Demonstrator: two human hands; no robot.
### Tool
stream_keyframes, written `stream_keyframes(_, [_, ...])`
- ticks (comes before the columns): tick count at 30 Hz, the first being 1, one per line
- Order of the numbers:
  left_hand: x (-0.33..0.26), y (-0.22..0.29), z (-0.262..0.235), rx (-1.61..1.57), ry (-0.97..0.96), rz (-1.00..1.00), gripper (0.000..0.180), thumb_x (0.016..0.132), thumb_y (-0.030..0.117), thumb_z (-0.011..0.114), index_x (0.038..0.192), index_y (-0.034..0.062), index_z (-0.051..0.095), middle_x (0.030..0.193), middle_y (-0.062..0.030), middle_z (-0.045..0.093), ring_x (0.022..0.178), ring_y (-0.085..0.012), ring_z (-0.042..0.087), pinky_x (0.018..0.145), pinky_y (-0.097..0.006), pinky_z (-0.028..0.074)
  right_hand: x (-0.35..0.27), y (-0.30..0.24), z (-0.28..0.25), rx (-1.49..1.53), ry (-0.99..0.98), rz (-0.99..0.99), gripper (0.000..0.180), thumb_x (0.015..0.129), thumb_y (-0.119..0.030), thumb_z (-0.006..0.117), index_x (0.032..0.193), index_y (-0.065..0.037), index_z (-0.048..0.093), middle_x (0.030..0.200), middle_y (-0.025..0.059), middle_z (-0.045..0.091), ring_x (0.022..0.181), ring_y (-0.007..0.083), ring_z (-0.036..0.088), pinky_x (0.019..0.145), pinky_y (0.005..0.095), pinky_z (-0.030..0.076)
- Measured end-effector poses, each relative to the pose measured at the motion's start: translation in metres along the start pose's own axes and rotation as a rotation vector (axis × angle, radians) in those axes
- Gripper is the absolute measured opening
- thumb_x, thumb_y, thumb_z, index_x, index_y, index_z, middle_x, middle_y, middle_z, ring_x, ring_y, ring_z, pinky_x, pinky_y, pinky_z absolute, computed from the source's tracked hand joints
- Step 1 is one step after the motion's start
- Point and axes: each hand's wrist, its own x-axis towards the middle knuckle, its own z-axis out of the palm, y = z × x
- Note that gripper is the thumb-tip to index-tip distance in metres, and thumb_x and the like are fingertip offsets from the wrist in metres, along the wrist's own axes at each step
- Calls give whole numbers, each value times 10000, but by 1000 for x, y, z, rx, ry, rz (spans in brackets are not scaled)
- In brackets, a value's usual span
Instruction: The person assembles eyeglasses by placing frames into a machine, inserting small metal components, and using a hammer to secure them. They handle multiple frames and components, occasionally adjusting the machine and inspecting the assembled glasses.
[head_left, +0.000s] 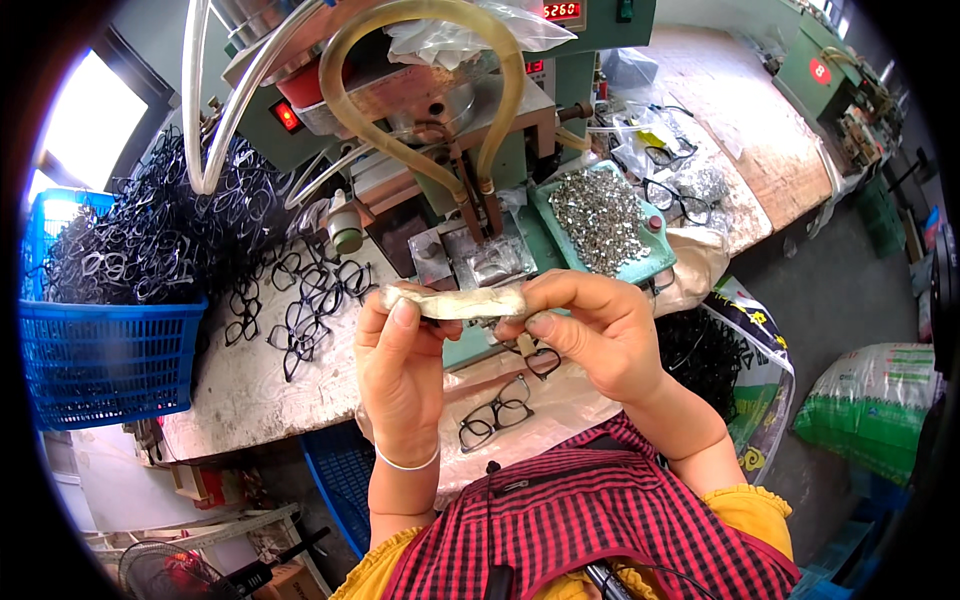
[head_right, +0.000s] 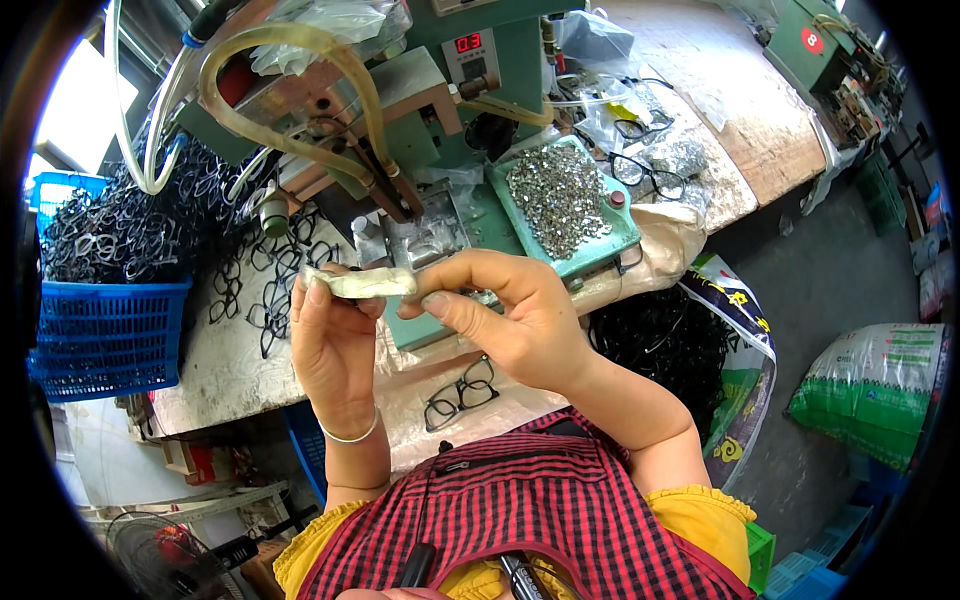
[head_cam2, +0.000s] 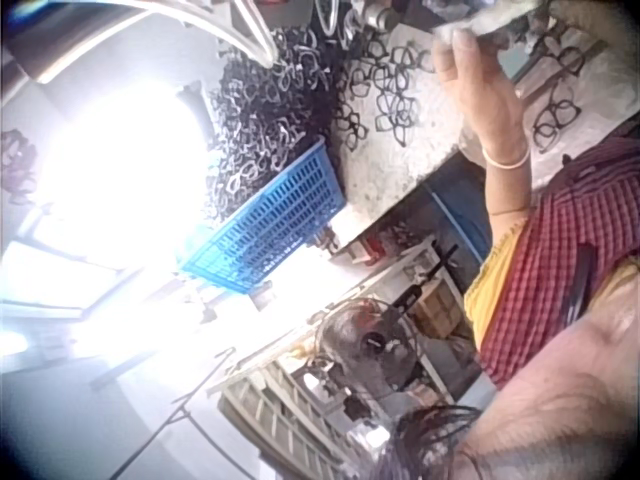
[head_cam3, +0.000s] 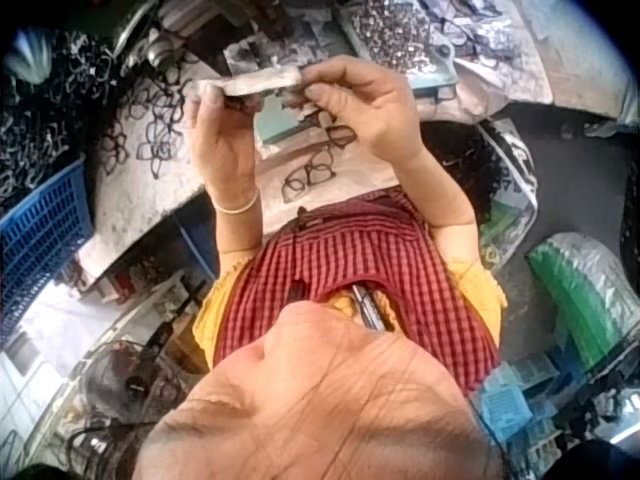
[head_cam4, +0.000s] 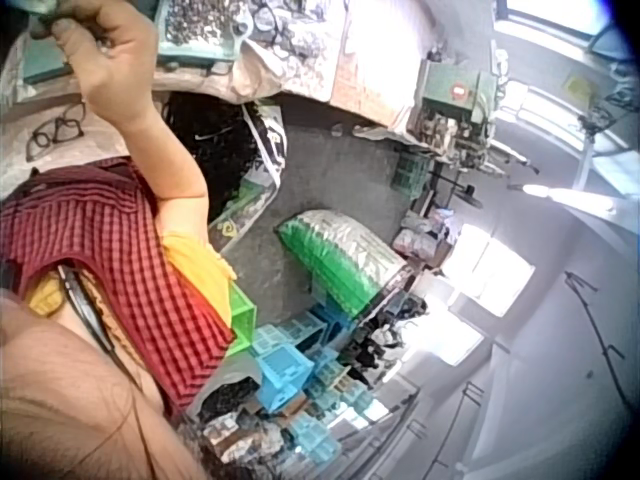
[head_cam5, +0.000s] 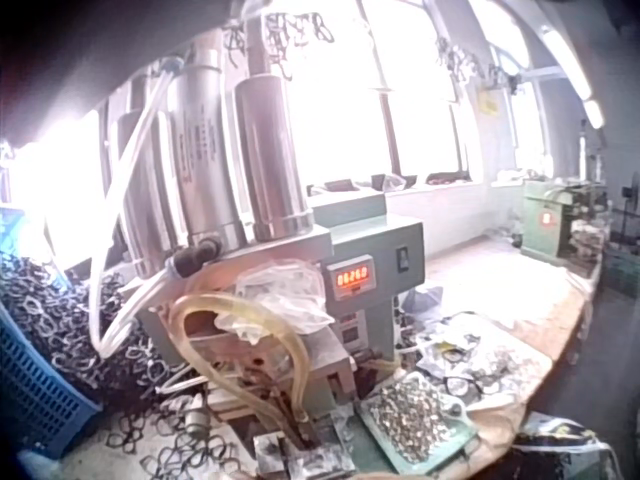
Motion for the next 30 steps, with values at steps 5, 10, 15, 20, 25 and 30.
stream_keyframes(5, [1,1,-2,43,-29,11,57,993,140,591,1022,92,587,1002,-45,639,893,-185,584,771,-345,454,1,1,-2,5,-9,17,178,954,-62,640,1092,40,689,1023,106,736,988,168,691,894,302,529])
stream_keyframes(10, [1,2,0,48,-67,19,52,993,143,592,1008,94,599,984,-46,630,892,-189,583,774,-342,454,1,1,-1,17,-3,11,187,946,-80,670,1090,38,693,1031,97,731,984,159,686,885,296,525])
stream_keyframes(15, [0,0,-3,123,-146,88,95,987,159,609,1024,72,616,962,-85,618,863,-218,587,772,-343,462,2,3,-2,-4,9,15,185,934,-98,699,1069,30,702,1013,73,722,955,136,671,861,276,513])
stream_keyframes(20, [-3,-2,-5,339,-197,275,132,954,166,669,1019,54,644,928,-121,634,833,-238,609,760,-352,491,2,5,0,60,71,79,149,931,-66,692,1049,24,706,997,79,718,935,140,672,849,273,512])
stream_keyframes(25, [3,10,-2,943,-293,820,142,790,70,740,929,40,742,964,-130,710,832,-254,673,733,-334,524,3,19,-7,42,92,-84,118,928,1,663,1034,32,706,990,101,712,927,156,677,852,286,521])
stream_keyframes(30, [-8,25,8,1490,-468,1182,266,732,148,774,981,240,782,1100,57,711,906,-143,657,729,-291,533,9,40,-14,67,84,-166,143,947,-18,650,1064,35,710,993,94,708,941,153,666,863,274,508])
